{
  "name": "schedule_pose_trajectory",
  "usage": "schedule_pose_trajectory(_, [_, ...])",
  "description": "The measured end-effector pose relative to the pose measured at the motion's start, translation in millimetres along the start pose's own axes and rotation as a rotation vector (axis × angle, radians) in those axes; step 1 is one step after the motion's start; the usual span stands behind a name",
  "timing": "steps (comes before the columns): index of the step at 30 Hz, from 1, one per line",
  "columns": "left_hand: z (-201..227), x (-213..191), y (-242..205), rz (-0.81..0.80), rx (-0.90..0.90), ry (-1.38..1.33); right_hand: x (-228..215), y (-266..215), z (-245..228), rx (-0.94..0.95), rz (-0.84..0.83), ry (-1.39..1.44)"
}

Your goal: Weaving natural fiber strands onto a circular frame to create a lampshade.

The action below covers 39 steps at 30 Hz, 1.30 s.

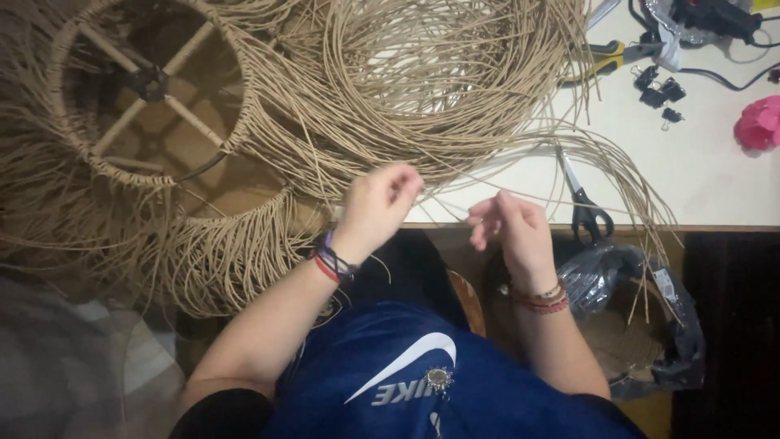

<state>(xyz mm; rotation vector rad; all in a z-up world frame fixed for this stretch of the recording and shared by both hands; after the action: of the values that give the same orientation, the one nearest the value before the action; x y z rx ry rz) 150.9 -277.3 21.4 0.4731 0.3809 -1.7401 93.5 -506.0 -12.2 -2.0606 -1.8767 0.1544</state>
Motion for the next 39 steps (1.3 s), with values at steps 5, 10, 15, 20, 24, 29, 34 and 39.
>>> schedule_pose_trajectory(5, [12, -13, 25, 0.232, 0.382, 0.524, 18, -3, 1, 0.000, -0.076, -0.038])
schedule_pose_trajectory(10, [16, -11, 33, 0.337, 0.579, 0.638, 32, -3, -4, -0.014, -0.110, -0.109])
schedule_pose_trajectory(15, [50, -21, 4, 0.537, 0.754, 0.657, 49, -3, -27, -0.208, -0.199, 0.139])
schedule_pose_trajectory(20, [56, -19, -32, 0.289, 0.550, 0.457, 52, 1, -58, -0.351, -0.182, 0.304])
schedule_pose_trajectory(24, [26, -7, -21, -0.013, 0.099, -0.940, 56, 0, -59, -0.322, -0.181, 0.219])
schedule_pose_trajectory(29, [26, -54, -17, 0.203, -0.062, -1.056, 81, -33, -76, -0.405, -0.304, -0.394])
schedule_pose_trajectory(34, [-1, -6, -9, -0.278, -0.299, -1.306, 91, -50, -61, -0.397, -0.578, -0.590])
schedule_pose_trajectory(39, [-30, 13, -21, -0.332, -0.292, -1.230, 108, -62, -74, -0.306, -0.650, -0.618])
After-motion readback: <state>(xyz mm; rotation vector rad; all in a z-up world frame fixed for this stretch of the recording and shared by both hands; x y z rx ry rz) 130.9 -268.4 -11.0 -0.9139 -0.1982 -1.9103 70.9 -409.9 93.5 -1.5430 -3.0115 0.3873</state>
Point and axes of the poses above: each hand's wrist, its own y-axis towards the middle knuckle, its own x-axis out of the palm, z = x × y, the point moved 8 cm from there along y, towards the middle knuckle, and after that the axes turned 2 degrees about -y, right-handed, at the moved point
